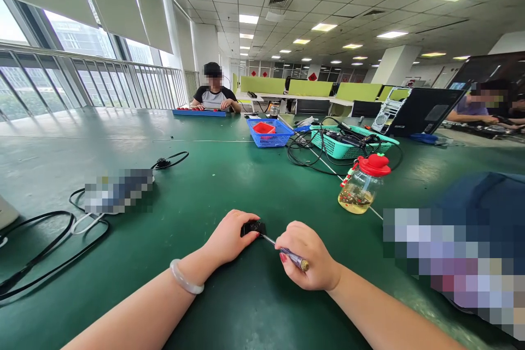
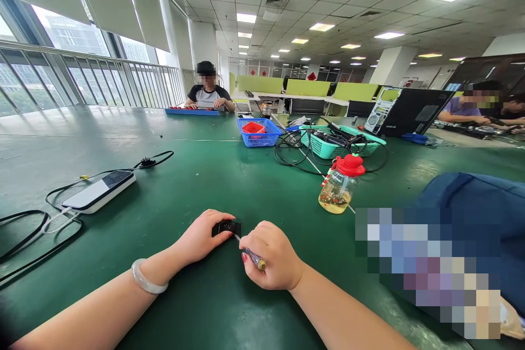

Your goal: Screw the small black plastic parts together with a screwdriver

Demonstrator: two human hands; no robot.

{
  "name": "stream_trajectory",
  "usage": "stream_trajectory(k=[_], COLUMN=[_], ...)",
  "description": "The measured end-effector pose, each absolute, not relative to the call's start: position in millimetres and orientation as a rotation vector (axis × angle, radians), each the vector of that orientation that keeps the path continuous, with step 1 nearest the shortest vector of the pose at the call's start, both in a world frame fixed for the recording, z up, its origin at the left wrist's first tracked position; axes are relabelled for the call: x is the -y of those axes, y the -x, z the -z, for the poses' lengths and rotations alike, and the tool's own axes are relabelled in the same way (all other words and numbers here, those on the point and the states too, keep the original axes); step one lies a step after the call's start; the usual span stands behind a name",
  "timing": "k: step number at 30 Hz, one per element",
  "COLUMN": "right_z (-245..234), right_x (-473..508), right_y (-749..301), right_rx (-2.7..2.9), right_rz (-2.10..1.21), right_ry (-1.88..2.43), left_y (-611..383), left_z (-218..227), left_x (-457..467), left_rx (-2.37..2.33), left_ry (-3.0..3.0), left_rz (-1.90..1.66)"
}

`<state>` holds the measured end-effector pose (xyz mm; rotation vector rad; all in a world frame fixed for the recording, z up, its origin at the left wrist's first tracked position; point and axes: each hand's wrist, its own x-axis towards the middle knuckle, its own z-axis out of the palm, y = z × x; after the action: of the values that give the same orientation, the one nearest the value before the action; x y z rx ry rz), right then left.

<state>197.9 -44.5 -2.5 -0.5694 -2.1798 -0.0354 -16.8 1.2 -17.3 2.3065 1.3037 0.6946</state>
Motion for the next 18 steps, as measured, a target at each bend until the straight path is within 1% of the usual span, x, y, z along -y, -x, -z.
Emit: stream_trajectory(k=[6,18], right_z=[3.2,1.0], right_x=[43.7,47.3], right_y=[-195.9,-194.0], right_rx=[2.211,2.356], right_rz=[0.062,0.25], right_ry=[0.565,0.481], left_y=[19.1,19.9], left_z=[17.4,15.8], left_x=[-2.2,-0.7], left_rx=[-1.34,-1.309], left_ry=[-2.281,-2.34], left_rz=[-0.653,-0.633])
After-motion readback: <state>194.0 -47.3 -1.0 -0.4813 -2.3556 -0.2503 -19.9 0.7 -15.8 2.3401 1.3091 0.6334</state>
